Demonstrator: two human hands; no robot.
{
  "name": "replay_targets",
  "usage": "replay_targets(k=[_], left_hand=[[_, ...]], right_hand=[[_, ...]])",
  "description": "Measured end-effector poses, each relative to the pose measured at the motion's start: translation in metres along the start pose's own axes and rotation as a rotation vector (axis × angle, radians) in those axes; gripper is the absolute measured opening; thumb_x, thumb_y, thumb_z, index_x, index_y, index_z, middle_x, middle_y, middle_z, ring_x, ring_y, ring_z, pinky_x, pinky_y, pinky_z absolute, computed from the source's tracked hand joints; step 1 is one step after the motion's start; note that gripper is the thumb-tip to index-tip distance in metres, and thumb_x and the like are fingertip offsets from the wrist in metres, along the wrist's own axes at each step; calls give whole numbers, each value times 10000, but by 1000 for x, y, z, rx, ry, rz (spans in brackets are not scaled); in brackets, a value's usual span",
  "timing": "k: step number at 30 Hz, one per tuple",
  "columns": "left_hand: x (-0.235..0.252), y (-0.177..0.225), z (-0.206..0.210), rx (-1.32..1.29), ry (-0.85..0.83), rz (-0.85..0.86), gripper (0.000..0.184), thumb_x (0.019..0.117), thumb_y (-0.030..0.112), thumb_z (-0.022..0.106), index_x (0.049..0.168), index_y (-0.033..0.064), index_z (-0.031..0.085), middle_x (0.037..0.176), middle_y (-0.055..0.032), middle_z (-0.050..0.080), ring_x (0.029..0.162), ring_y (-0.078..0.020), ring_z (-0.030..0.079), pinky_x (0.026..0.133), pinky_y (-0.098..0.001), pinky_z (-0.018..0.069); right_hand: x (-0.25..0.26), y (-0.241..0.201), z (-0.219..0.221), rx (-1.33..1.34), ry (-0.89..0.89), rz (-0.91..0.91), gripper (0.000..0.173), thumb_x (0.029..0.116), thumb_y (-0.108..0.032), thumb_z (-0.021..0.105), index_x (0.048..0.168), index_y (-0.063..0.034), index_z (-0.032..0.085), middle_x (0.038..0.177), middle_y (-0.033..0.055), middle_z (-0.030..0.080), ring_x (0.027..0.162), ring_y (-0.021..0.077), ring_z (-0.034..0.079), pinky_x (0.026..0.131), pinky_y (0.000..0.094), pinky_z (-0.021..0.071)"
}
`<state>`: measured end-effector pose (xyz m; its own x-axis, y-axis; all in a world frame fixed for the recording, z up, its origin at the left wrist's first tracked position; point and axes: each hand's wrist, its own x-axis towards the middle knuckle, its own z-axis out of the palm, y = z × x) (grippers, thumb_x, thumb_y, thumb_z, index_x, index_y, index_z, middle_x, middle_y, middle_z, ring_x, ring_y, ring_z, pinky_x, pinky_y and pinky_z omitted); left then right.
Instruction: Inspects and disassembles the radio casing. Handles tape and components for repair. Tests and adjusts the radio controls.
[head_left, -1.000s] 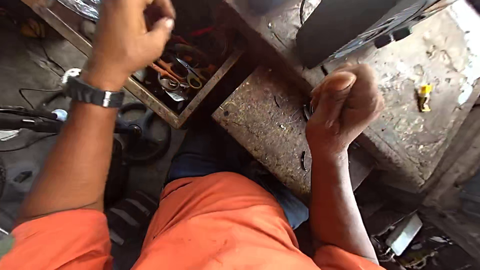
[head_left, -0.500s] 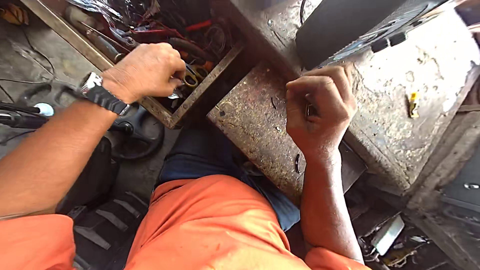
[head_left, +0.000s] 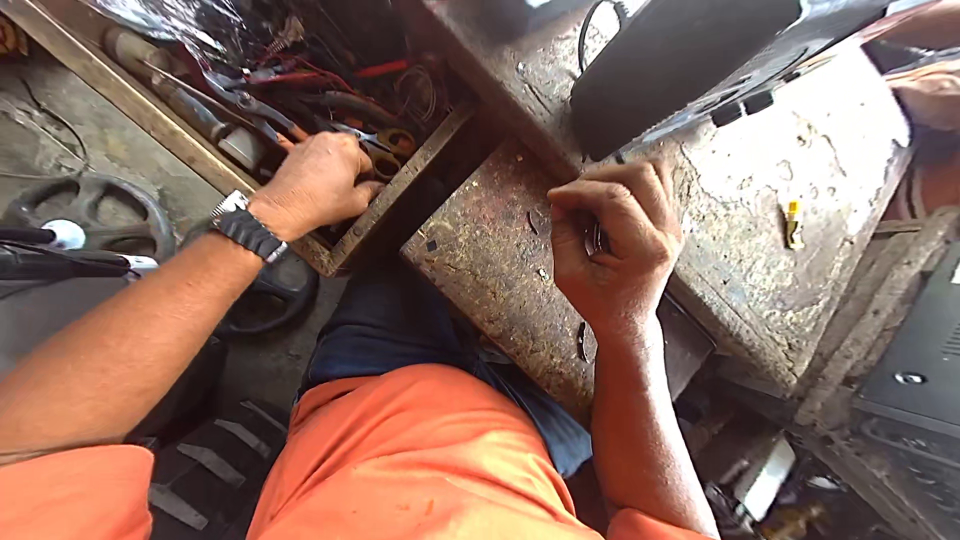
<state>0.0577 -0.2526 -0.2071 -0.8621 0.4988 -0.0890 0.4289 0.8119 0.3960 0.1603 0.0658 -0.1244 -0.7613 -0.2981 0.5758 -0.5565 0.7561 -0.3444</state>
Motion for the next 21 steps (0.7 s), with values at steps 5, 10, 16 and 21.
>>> replay_targets(k=[5, 10, 16, 21], left_hand=[[-14, 5, -10, -227, 44, -118, 183, 858, 282, 805, 858, 101, 778, 938, -101, 699, 945, -266, 674, 855, -521, 566], [-44, 20, -51, -789, 239, 14, 221, 930, 230, 747, 1002, 22, 732, 1185, -99, 661, 1043, -137, 664, 887, -297, 585], [-55, 101, -45, -736, 558, 370, 152, 927, 137, 753, 988, -1, 733, 1296, -184, 626, 1193, -213, 626, 1001, -353, 555], [-43, 129, -17, -660, 609, 438, 174, 954, 156, 734, 1027, -2, 718, 1331, -209, 594, 1258, -236, 595, 1073, -360, 523]], right_hand=[[-2, 4, 6, 36, -11, -22, 178, 958, -127, 622, 1063, -122, 765, 1048, 93, 699, 1041, 258, 639, 889, 434, 538], [-3, -8, 15, 241, -20, -8, 190, 989, -189, 619, 1116, -92, 722, 982, 94, 694, 963, 189, 654, 862, 346, 560], [-12, -38, 27, 903, -118, 295, 478, 1103, -382, 448, 1304, 20, 612, 1067, 58, 715, 919, 88, 695, 810, 304, 607], [-13, -48, 29, 1162, 2, 439, 209, 1015, -112, 589, 1193, -16, 639, 990, 8, 719, 833, 82, 674, 738, 258, 579]])
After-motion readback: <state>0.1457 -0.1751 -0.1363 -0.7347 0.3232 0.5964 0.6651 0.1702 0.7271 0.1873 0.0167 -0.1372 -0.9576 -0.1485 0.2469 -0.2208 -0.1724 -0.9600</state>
